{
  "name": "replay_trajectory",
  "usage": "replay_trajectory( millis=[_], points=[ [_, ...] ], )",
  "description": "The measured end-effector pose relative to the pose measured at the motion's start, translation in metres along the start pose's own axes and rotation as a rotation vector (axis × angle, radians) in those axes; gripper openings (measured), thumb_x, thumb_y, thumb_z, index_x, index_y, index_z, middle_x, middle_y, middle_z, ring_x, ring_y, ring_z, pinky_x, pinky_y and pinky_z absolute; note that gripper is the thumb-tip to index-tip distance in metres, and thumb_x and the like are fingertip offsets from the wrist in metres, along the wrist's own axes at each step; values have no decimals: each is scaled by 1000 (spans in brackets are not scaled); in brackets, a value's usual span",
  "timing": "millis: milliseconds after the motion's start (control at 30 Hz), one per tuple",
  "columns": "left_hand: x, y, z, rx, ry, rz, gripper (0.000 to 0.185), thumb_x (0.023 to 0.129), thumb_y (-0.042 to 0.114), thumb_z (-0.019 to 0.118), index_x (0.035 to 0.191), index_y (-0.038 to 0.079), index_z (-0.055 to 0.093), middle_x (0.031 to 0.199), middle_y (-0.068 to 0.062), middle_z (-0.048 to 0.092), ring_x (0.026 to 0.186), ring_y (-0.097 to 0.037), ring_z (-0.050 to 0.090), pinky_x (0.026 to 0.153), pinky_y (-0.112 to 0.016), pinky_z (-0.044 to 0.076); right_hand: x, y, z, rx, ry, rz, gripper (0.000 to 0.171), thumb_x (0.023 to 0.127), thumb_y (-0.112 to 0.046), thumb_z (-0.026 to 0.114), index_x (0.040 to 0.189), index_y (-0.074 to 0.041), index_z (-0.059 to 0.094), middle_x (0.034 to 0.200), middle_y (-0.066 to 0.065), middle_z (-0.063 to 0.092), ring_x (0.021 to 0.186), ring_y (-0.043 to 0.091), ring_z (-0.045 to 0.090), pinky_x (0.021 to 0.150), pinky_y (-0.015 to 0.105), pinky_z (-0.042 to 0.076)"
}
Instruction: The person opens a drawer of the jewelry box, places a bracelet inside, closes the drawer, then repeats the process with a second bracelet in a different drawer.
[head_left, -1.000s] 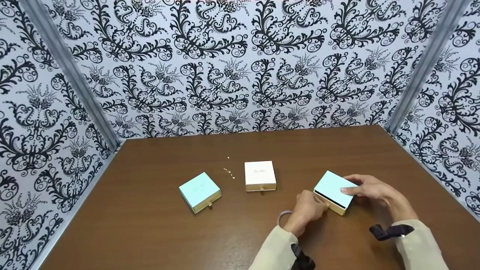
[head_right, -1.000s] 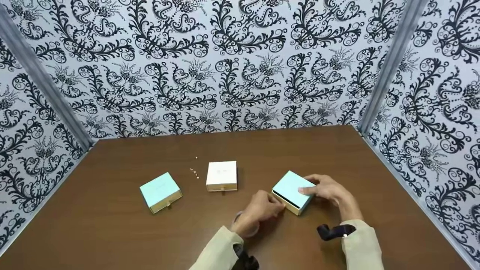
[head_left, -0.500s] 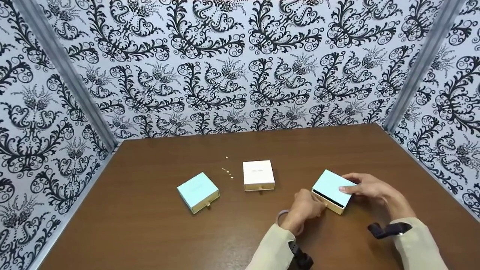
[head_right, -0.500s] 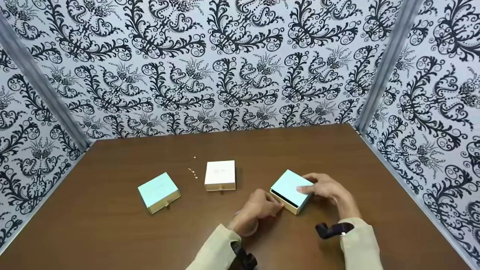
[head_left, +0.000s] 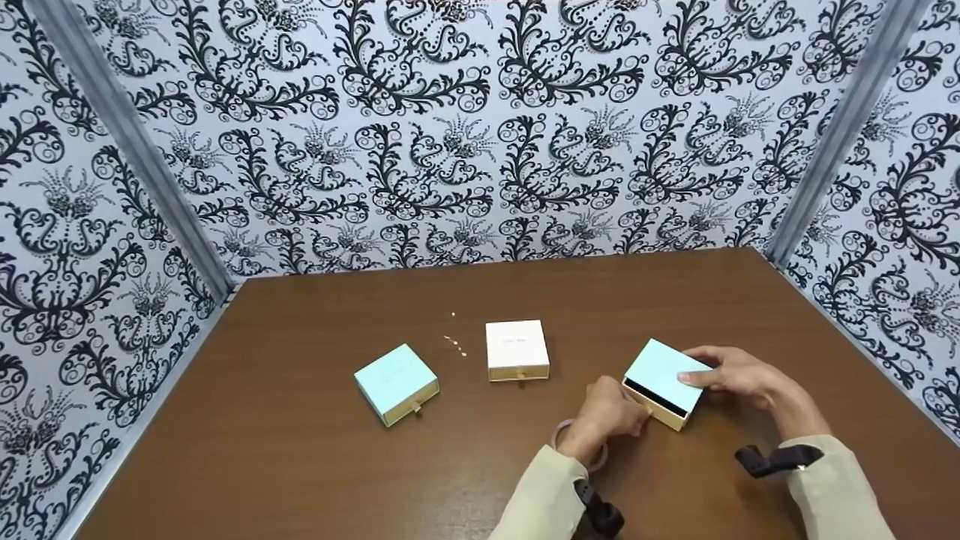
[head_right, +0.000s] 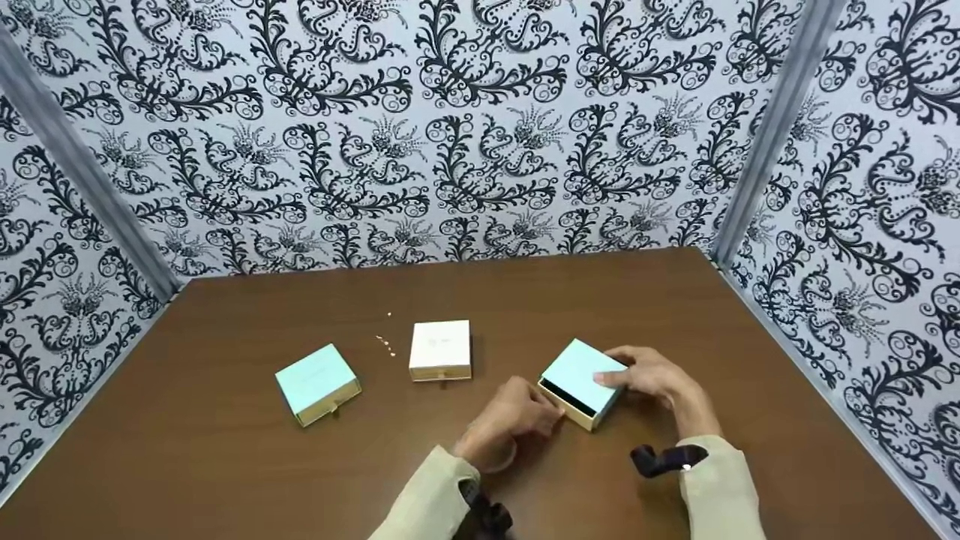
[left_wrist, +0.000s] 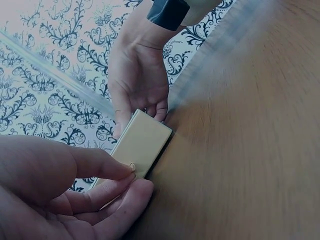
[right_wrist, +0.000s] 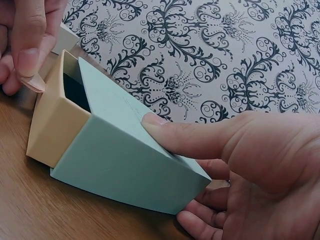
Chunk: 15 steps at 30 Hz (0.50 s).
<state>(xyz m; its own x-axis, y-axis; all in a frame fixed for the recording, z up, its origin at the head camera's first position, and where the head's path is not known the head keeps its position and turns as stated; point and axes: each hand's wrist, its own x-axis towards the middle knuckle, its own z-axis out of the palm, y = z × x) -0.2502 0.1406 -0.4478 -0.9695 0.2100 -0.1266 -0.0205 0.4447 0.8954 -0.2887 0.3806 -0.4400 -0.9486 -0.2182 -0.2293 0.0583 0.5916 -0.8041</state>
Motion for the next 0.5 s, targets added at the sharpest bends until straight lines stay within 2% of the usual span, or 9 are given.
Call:
replay_trajectory(
  millis=[333,500],
  points=[
    [-1,4,-6,19,0,-23,33,75,-1,77,50,10,59,41,7,45,40,-6,45,42,-18,33,3,-2,-1,-10,-1,-8,71,92,-30,73,144,9,43,131,24,55,101,13,56,83,26,49],
    [0,9,-4,88,24,-17,30,74,2,79,50,8,62,43,4,50,43,-8,48,43,-18,35,2,-2,-6,6,-12,-10,73,92,-30,72,145,10,41,132,23,55,97,11,58,82,26,51]
  ],
)
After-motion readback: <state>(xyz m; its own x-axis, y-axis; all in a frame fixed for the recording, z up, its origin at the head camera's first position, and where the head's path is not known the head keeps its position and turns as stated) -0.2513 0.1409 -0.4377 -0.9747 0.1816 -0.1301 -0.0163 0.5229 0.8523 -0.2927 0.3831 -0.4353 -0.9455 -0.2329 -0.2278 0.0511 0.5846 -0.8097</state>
